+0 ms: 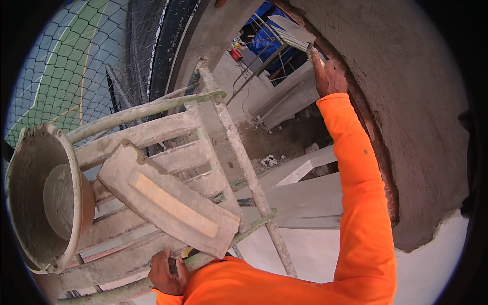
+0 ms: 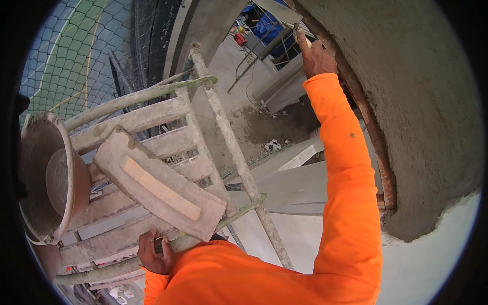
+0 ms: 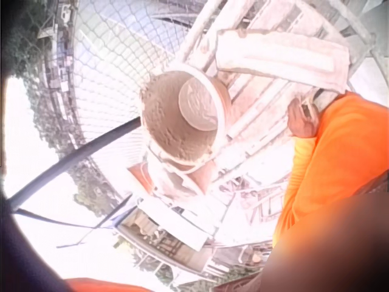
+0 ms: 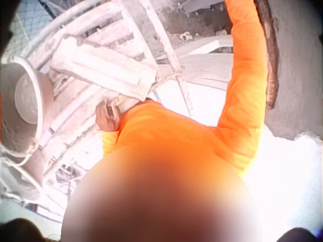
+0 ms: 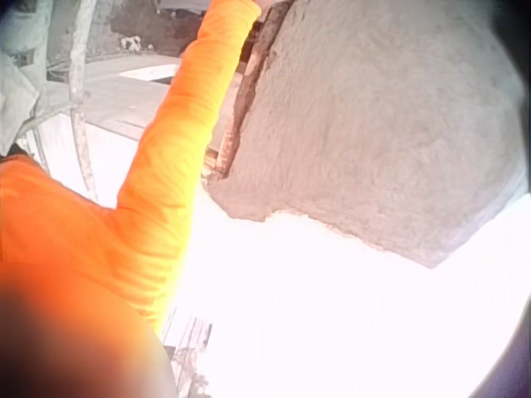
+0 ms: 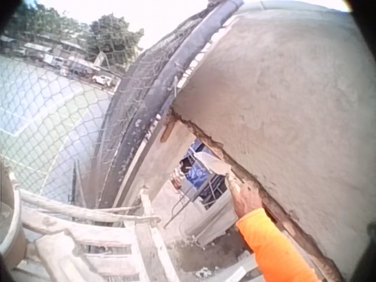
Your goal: The person applies and smooths wet plaster on a wall using a trowel and a wooden float. They repeatedly scoop plaster from a bucket, spread it on the wall, and level the surface. The person then organizes tools and materials on the scaffolding before descending.
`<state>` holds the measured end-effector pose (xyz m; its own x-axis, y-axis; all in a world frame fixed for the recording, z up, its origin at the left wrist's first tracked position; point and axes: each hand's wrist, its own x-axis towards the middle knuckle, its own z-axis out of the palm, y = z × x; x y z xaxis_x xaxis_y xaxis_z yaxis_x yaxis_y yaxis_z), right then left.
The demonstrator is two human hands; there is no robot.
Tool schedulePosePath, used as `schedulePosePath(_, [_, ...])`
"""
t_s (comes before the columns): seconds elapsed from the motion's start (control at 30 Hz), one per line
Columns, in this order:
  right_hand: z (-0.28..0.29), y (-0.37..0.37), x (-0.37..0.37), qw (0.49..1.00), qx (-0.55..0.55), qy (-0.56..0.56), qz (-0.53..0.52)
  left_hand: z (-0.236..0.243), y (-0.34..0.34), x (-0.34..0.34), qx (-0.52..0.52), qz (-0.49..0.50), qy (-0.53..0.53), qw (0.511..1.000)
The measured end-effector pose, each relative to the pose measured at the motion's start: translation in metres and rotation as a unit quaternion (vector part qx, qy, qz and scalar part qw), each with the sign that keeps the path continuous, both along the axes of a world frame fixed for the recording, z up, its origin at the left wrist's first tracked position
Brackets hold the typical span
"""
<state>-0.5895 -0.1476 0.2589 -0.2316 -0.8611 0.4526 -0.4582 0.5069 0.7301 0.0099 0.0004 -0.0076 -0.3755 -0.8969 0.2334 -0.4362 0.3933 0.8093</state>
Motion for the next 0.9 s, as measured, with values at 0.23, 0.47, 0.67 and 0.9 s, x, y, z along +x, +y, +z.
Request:
schedulePosePath(0.23, [0.004,-0.024,0.007,1.000,-0.014,-0.021,-0.012,0.005,0.002,-0.002,0.034,0.009,0.009,0.999])
schedulePosePath(0.47, [0.014,-0.029,0.007,0.990,-0.078,-0.094,-0.072,0.008,0.001,-0.002,0.053,0.005,0.015,0.998])
schedulePosePath(0.67, [0.015,-0.033,0.005,0.997,-0.047,-0.066,-0.007,0.004,0.001,-0.002,0.019,0.007,0.009,1.000])
schedulePosePath(0.9, [0.021,-0.033,0.003,0.990,-0.079,-0.113,-0.023,0.007,0.001,-0.002,0.041,0.001,0.013,0.999])
